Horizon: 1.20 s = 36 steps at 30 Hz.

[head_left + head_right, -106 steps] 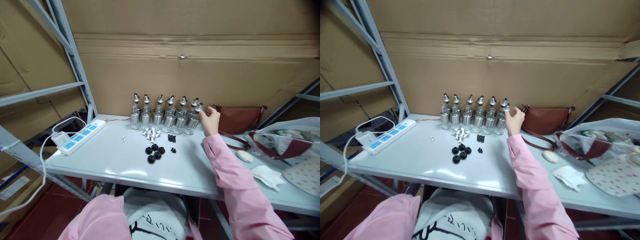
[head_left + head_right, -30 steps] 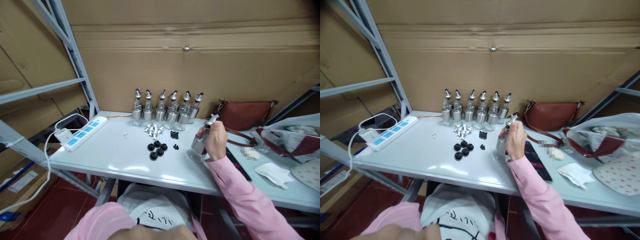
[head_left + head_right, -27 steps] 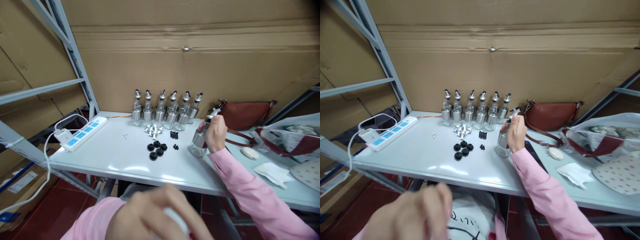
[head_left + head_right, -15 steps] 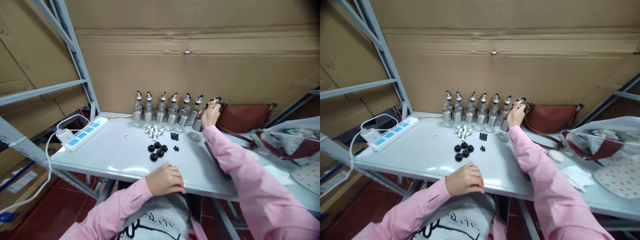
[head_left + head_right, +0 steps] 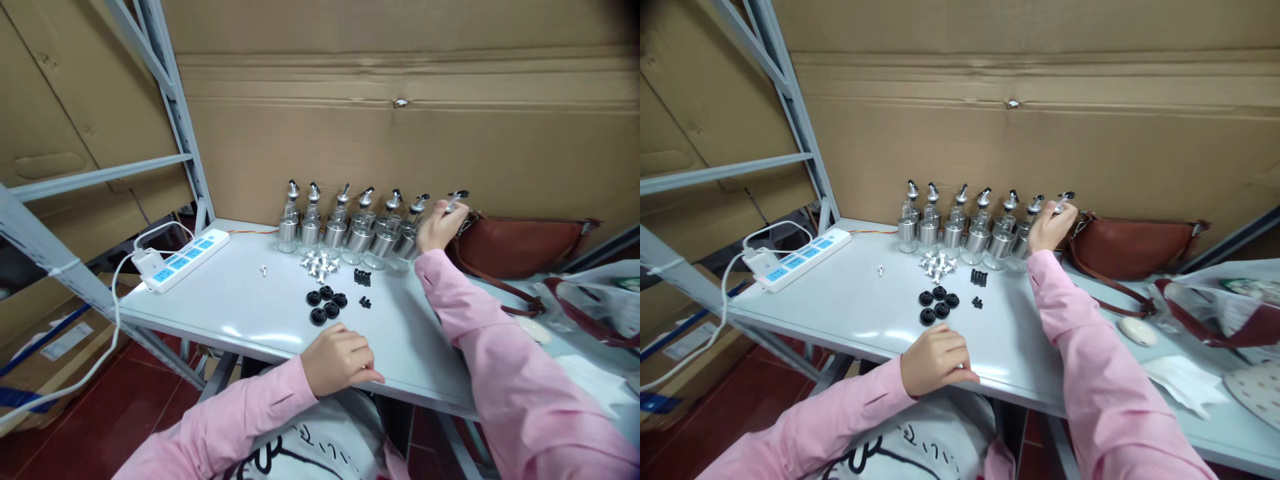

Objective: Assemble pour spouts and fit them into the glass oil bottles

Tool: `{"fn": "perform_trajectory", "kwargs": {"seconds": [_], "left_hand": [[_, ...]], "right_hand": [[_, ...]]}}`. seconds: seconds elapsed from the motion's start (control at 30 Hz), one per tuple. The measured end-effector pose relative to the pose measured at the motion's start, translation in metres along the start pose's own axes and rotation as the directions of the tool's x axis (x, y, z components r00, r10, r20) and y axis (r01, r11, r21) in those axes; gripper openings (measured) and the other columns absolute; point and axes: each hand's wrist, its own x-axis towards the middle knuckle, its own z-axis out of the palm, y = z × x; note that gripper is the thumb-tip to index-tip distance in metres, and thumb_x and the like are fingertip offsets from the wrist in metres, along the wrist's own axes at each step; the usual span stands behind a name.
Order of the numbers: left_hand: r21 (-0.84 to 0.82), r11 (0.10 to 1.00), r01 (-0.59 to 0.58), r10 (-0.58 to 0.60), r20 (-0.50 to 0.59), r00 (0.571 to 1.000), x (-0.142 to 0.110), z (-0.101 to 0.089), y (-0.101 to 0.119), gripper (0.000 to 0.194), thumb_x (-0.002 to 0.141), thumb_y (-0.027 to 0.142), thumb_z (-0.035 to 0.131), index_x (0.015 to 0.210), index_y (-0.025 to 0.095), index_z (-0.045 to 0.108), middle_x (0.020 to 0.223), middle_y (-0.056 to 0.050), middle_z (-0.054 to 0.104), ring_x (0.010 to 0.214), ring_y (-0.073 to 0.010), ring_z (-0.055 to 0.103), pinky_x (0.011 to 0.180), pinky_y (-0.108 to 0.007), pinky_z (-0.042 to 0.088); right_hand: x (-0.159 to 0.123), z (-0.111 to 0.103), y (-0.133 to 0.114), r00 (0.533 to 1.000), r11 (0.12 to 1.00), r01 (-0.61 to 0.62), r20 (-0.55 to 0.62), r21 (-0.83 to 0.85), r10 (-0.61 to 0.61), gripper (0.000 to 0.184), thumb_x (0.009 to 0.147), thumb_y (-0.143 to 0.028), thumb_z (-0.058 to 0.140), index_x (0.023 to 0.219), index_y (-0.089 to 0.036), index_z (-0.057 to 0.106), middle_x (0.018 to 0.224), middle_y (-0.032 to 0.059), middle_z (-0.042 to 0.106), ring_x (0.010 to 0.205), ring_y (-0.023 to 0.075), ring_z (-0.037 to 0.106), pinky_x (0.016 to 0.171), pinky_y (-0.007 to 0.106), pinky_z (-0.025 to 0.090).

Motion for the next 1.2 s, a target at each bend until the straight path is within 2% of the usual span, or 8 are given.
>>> {"fn": "perform_trajectory", "kwargs": {"seconds": [0.07,0.13,0.23,0.37,0.53,0.8,1.0,1.2], "left_hand": [[0.012,0.999,0.029,-0.028,-0.077,0.997,0.001,-0.004,-0.004,0.048,0.091,0.049,0.038,0.060,0.015,0.051,0.058,0.002,0.055,0.055,-0.0077,0.046,0.060,-0.026,0.030],[0.031,0.997,0.071,-0.065,-0.171,0.983,0.001,-0.010,-0.009,0.052,0.094,0.046,0.034,0.053,0.015,0.045,0.050,0.003,0.049,0.050,-0.0081,0.042,0.057,-0.027,0.028],[0.009,0.978,0.210,-0.196,-0.322,0.926,0.001,-0.024,-0.017,0.050,0.097,0.033,0.027,0.051,0.016,0.040,0.047,0.002,0.042,0.048,-0.0095,0.037,0.053,-0.027,0.027],[-0.161,0.899,0.407,-0.437,-0.390,0.810,0.002,-0.043,-0.036,0.019,0.092,0.031,0.041,0.092,0.015,0.051,0.079,-0.003,0.054,0.060,-0.0095,0.046,0.056,-0.023,0.037],[-0.342,0.828,0.445,-0.530,-0.216,0.820,0.003,-0.049,-0.051,0.062,0.079,0.036,0.063,0.130,0.021,0.033,0.118,-0.010,0.051,0.083,-0.0144,0.055,0.062,-0.023,0.044],[-0.327,0.762,0.558,-0.639,-0.248,0.728,0.004,-0.047,-0.048,0.027,0.074,0.020,0.062,0.097,0.019,0.047,0.080,0.001,0.057,0.067,-0.0119,0.056,0.061,-0.022,0.043],[-0.037,0.812,0.583,-0.584,-0.077,0.808,0.028,-0.060,-0.062,0.024,0.074,0.025,0.057,0.094,0.020,0.046,0.069,0.003,0.057,0.059,-0.0150,0.057,0.055,-0.023,0.038],[0.263,0.885,0.384,-0.374,-0.088,0.923,0.038,-0.046,-0.072,0.011,0.076,0.028,0.054,0.079,0.018,0.055,0.060,0.000,0.060,0.055,-0.0171,0.059,0.052,-0.024,0.036]], "right_hand": [[-0.009,-0.010,-0.024,0.972,1.000,0.019,-0.236,0.006,-0.017,0.042,0.089,-0.053,0.024,0.093,-0.014,0.038,0.106,0.0258,0.042,0.102,0.0257,0.042,0.094,0.044,0.029],[-0.030,-0.021,-0.054,0.962,0.986,0.125,-0.255,0.115,-0.092,0.039,0.088,-0.052,0.033,0.091,-0.015,0.045,0.095,0.0157,0.045,0.089,0.0218,0.046,0.085,0.040,0.037],[-0.078,-0.038,-0.097,0.964,0.915,0.249,0.009,0.318,-0.265,0.028,0.086,-0.044,0.045,0.093,-0.017,0.051,0.087,0.0062,0.048,0.080,0.0183,0.049,0.074,0.035,0.042],[-0.134,-0.046,-0.122,0.814,0.823,0.096,0.431,0.561,-0.388,0.018,0.081,-0.033,0.057,0.094,-0.020,0.056,0.087,0.0038,0.055,0.077,0.0164,0.054,0.067,0.029,0.045],[-0.155,-0.040,-0.117,0.659,0.751,-0.156,0.634,0.641,-0.404,0.023,0.081,-0.028,0.059,0.103,-0.021,0.054,0.099,0.0057,0.062,0.090,0.0183,0.060,0.077,0.031,0.048],[-0.156,-0.044,-0.119,0.527,0.715,0.377,0.498,0.589,-0.688,0.019,0.088,-0.029,0.052,0.104,-0.021,0.059,0.094,0.0065,0.066,0.087,0.0197,0.056,0.078,0.036,0.045],[-0.146,-0.045,-0.113,0.604,0.698,0.630,0.349,0.341,-0.716,0.018,0.086,-0.034,0.054,0.083,-0.017,0.060,0.080,0.0083,0.063,0.074,0.0186,0.056,0.065,0.029,0.041],[-0.136,-0.041,-0.102,0.578,0.759,0.641,0.578,0.114,-0.576,0.045,0.089,-0.047,0.040,0.055,-0.019,0.051,0.051,0.0033,0.051,0.049,0.0142,0.044,0.052,0.029,0.027]]}}
